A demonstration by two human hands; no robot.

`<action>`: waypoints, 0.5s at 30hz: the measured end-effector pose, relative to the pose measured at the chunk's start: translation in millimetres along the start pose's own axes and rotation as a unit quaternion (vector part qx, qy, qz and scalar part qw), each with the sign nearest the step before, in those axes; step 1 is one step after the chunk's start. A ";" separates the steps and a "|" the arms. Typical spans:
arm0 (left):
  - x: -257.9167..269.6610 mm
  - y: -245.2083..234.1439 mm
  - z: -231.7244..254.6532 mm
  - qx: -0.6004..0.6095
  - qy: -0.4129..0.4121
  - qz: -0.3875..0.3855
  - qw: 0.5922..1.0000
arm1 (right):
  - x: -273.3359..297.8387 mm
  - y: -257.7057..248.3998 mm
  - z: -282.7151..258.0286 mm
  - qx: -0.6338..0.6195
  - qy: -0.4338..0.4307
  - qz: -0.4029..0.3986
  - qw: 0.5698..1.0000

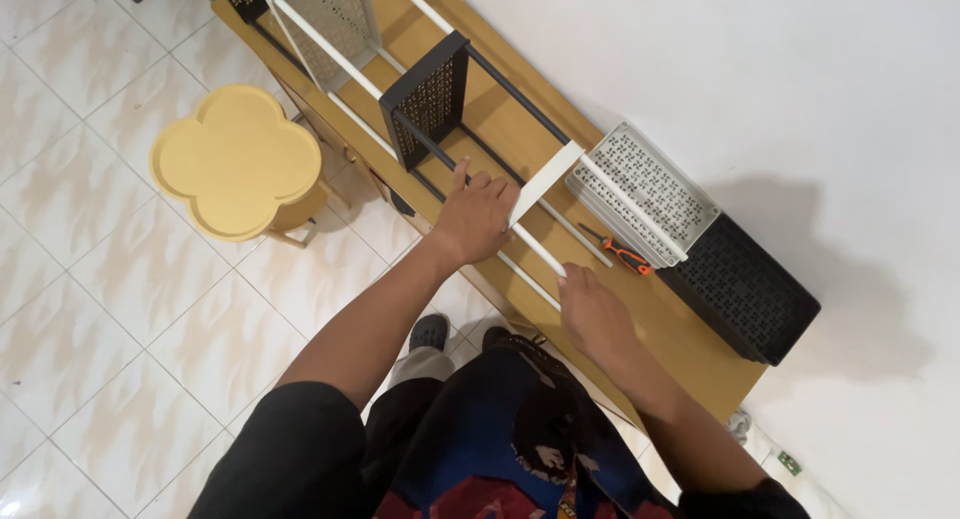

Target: The person assembles a small shelving unit by inserting white plastic rods into a frame and attaching perforated trays. They use a screwdriver to secure the trays to the frame, then stack additional trays on top.

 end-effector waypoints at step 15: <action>0.7 5.6 -8.7 -0.010 0.015 0.031 0.999 | -53.9 45.1 38.0 -0.377 0.086 -0.265 0.883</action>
Point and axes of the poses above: each hand's wrist, its own x-axis away from the middle knuckle, its own y-axis out of the palm, z = x × y, the point moved 1 cm from there along -x, towards the middle knuckle, and after that the axes turned 12 degrees about x, right-handed, at the moved point
